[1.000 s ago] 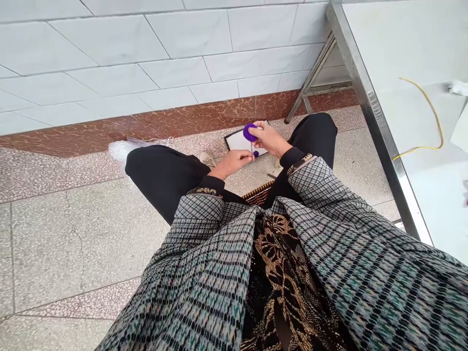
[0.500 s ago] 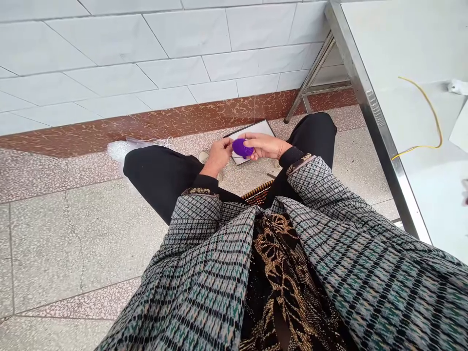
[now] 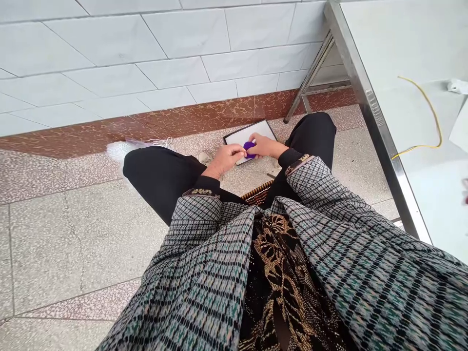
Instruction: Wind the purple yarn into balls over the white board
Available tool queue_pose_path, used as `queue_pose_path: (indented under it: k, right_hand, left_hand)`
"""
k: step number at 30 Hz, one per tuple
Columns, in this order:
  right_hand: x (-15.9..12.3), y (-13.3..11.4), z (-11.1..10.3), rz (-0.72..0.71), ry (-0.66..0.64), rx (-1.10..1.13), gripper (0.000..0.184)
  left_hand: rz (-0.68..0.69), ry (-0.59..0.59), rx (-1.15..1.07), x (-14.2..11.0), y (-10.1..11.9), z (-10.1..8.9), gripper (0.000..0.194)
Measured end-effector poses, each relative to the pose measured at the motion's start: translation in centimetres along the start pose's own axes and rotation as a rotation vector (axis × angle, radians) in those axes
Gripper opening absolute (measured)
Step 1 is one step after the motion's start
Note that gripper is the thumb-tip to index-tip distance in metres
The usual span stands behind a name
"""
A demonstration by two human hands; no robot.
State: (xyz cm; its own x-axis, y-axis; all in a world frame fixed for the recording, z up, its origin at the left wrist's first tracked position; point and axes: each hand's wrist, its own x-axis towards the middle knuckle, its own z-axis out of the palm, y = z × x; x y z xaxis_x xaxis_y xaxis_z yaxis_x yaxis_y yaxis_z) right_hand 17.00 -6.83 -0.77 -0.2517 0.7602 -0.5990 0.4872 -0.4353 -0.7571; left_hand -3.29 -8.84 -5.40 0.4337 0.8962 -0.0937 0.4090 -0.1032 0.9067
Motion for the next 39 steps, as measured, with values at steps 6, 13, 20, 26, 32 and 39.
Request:
queue_pose_path:
  k: [6,13,20,26,32,39]
  right_hand:
    - [-0.9,-0.5,-0.7,-0.065,-0.423,0.379,0.024]
    - [0.8,-0.1,-0.5,-0.208,-0.004,0.644,0.026]
    - [1.4,1.9,-0.9,-0.011,-0.282,0.132,0.037]
    - [0.4,2.7,-1.9,-0.237,-0.494,0.603,0.043]
    - [0.0,2.9,-1.1,-0.263,-0.479,0.692,0.045]
    - [0.1,1.7,-0.2,-0.236,-0.296,0.774,0.04]
  left_hand:
    - [-0.084,0.284,-0.064,0.9,-1.1,-0.6,0.007]
    - [-0.163,-0.088,-0.085,0.8,-0.7,1.1,0.014]
    - [-0.096,0.076,-0.044,0.9,-0.9,-0.1,0.016]
    - [-0.209,0.081,0.011,0.6,-1.7,0.1,0.014]
    - [-0.177,-0.043,0.027,-0.2,-0.9,1.5,0.016]
    - [-0.13,-0.032,0.066,-0.1,-0.8,1.5,0.021]
